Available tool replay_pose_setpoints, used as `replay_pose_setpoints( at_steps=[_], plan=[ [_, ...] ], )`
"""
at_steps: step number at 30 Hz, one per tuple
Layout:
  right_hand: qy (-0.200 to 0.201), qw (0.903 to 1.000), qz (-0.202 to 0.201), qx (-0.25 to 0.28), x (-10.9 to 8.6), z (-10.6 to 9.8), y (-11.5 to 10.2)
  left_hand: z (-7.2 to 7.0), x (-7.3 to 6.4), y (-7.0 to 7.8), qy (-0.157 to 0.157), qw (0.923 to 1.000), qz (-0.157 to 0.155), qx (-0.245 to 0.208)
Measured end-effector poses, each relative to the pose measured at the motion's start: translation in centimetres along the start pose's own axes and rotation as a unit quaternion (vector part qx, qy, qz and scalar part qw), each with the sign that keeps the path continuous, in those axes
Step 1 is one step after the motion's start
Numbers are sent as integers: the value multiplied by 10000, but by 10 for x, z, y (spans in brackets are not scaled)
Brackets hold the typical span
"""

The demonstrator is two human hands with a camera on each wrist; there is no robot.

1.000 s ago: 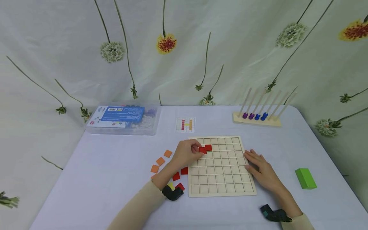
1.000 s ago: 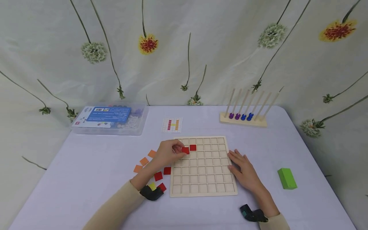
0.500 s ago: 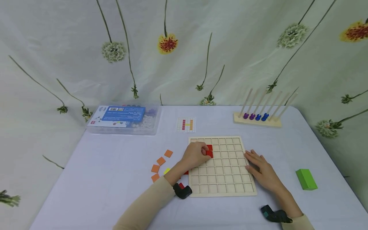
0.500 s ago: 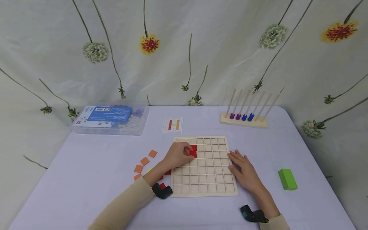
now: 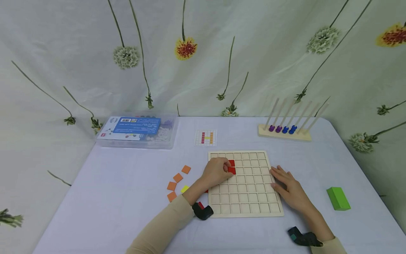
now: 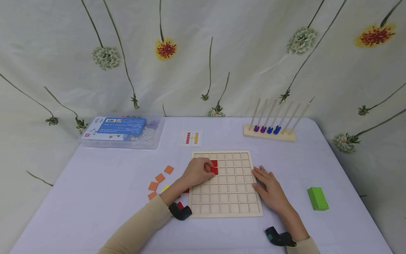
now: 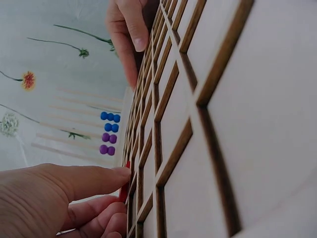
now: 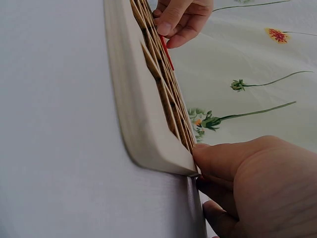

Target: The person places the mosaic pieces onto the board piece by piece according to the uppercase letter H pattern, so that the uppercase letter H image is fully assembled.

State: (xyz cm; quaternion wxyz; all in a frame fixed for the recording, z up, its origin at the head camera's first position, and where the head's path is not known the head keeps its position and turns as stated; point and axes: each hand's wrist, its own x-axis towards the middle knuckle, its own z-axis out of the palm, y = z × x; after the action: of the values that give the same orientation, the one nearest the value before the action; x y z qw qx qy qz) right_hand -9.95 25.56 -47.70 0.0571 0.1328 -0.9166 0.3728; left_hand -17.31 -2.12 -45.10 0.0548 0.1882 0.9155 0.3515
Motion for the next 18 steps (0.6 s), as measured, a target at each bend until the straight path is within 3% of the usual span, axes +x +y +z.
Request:
replay_pose_setpoints(
  at_steps=[5, 10, 18],
  plan=[
    [7, 10000, 4, 24, -1, 1, 0, -6, -3, 3, 78, 9999, 41, 50],
    [14, 10000, 3, 22, -1, 2, 1, -25, -13, 3, 277, 9995, 123, -66],
    [11, 10000, -1, 20, -1, 0, 1, -60, -53, -8, 664, 9945, 265, -767]
  ],
)
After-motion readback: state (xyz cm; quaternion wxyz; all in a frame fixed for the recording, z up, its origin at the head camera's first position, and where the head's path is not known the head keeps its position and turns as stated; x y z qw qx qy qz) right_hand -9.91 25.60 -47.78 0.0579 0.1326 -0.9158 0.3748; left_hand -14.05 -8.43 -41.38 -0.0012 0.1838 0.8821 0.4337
